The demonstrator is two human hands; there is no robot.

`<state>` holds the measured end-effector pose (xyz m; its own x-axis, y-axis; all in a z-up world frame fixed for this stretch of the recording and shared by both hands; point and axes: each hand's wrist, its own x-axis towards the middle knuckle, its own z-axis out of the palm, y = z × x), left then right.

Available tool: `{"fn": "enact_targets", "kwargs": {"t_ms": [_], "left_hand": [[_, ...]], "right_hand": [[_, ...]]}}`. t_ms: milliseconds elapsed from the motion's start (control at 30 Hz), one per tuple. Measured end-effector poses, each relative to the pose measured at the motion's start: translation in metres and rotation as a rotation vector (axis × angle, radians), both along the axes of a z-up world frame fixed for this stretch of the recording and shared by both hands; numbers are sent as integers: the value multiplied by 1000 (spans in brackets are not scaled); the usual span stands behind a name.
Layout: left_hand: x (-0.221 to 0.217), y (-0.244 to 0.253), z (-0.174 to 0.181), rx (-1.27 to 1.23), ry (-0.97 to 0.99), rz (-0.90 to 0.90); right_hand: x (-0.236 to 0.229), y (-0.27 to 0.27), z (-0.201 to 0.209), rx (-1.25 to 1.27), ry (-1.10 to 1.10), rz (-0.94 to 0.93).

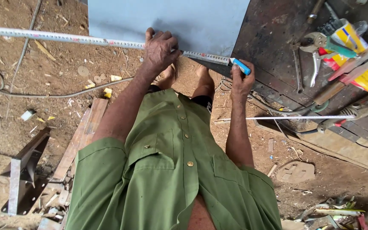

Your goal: The person measures and marks a rectangular metal sheet using a tape measure, a square ruler, and a blue marker. They draw straight lines and a curved cutout on the sheet's surface.

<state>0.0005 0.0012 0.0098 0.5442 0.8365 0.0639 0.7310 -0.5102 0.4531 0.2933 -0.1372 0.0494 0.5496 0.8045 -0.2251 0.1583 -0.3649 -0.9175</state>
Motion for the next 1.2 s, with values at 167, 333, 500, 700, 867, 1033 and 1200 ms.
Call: {"fn": "enact_targets", "kwargs": {"t_ms": [167,333,500,700,867,1033,1200], "left_hand": [[-1,-1,12,-58,-4,1],[-1,-2,-8,-61,40,24],[1,-7,-34,44,-84,97],[-1,0,6,-123,36,-6],[3,1,6,-183,114,-7],[0,6,0,-202,157,-38],[-1,4,10,-195,9,11]], "right_hand": [[1,-9,9,27,112,-24],[17,0,12,22,194,74],[43,24,10,159,184,99],[68,60,8,98,208,304],[84,81,1,41,374,284],[85,97,16,9,420,295],[76,106,19,-66,431,222]]}}
